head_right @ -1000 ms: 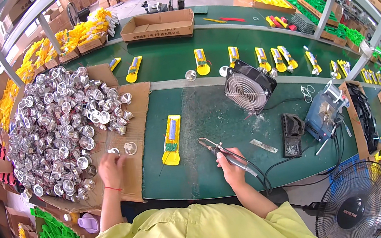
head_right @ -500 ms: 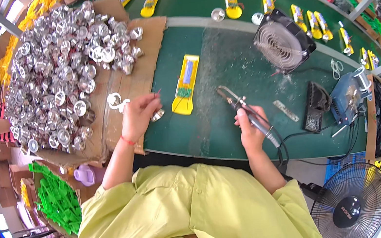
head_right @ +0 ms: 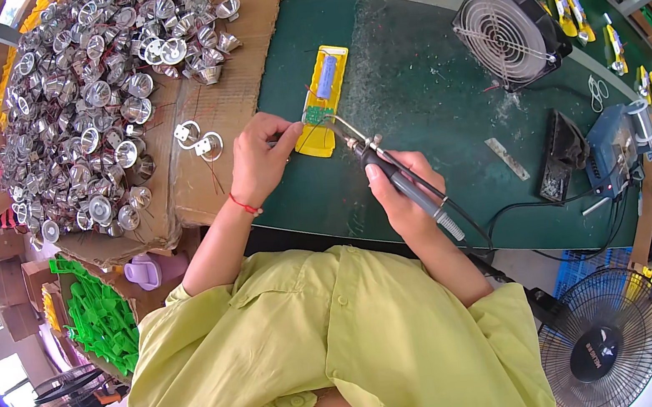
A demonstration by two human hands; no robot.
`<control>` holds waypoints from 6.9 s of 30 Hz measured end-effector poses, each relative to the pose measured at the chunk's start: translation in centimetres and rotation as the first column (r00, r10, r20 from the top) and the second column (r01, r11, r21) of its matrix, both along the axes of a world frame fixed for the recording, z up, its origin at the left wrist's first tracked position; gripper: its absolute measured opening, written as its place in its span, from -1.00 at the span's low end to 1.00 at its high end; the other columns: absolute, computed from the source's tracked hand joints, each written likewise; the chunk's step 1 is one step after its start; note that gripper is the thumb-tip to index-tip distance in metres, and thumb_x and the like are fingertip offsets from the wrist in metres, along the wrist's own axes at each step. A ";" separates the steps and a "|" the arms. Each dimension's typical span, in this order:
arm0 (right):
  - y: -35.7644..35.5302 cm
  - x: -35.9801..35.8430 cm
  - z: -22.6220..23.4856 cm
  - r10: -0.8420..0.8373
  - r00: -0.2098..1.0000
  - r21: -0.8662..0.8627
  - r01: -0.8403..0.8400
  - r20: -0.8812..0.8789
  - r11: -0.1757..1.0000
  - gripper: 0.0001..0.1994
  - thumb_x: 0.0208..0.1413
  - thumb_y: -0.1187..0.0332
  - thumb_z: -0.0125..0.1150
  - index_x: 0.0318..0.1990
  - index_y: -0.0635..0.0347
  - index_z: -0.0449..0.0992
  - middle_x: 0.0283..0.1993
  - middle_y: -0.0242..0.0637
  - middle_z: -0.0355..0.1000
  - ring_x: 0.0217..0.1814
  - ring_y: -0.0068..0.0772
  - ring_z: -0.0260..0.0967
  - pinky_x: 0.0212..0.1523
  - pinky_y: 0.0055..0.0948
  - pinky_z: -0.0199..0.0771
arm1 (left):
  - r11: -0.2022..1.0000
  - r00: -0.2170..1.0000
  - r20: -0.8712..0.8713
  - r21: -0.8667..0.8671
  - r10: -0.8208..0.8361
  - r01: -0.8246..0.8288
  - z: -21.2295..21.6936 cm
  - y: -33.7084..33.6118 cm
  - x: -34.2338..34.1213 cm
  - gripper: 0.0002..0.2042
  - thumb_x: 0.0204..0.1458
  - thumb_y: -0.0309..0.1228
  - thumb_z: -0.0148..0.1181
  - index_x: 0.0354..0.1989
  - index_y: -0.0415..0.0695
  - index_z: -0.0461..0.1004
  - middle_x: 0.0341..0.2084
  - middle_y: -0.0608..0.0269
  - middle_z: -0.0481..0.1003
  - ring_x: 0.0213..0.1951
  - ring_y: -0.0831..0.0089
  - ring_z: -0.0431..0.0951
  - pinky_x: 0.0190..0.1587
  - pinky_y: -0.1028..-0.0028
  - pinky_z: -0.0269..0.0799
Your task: The person solders circuit boards and wires inside flashlight casings using a soldering iron, attaches reflector components, and places the assembled flashlights onto the conveyor belt.
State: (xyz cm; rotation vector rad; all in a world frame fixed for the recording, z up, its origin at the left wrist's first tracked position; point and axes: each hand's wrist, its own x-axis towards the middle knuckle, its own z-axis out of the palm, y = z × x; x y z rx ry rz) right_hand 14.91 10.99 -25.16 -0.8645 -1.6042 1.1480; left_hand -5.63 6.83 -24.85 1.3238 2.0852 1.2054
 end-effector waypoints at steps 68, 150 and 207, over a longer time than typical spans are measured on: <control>1.3 1.1 -0.6 -0.131 0.972 -0.337 0.059 -0.196 0.940 -0.84 0.03 0.46 0.14 -0.32 0.31 0.30 -0.55 -0.23 0.37 -0.59 -0.55 0.31 -0.56 -0.60 0.32 | 0.978 0.986 0.011 -0.125 -0.166 0.166 0.4 0.9 -1.1 -0.82 -0.06 -0.38 0.17 -0.52 -0.27 0.50 -0.55 0.20 0.45 -0.50 0.48 0.47 -0.45 0.52 0.34; 2.8 2.8 -1.9 -0.243 0.969 -0.288 0.222 -0.039 0.931 -0.80 -0.02 0.39 0.23 -0.32 0.32 0.39 -0.54 -0.32 0.45 -0.55 -0.63 0.38 -0.52 -0.63 0.37 | 0.892 0.869 -0.309 -0.366 -0.385 0.265 0.5 26.0 -6.3 -0.77 -0.13 -0.25 0.27 -0.34 -0.09 0.49 -0.38 0.21 0.45 -0.26 0.33 0.47 -0.19 0.39 0.39; 3.1 2.5 -1.7 -0.211 0.973 -0.249 0.184 -0.088 0.951 -0.81 0.00 0.44 0.21 -0.28 0.34 0.38 -0.51 -0.28 0.42 -0.56 -0.63 0.35 -0.52 -0.66 0.37 | 0.952 0.984 0.065 -0.246 -0.168 0.179 1.6 11.1 -3.1 -0.81 -0.10 -0.36 0.27 -0.42 -0.26 0.56 -0.58 0.28 0.52 -0.52 0.65 0.43 -0.42 0.62 0.35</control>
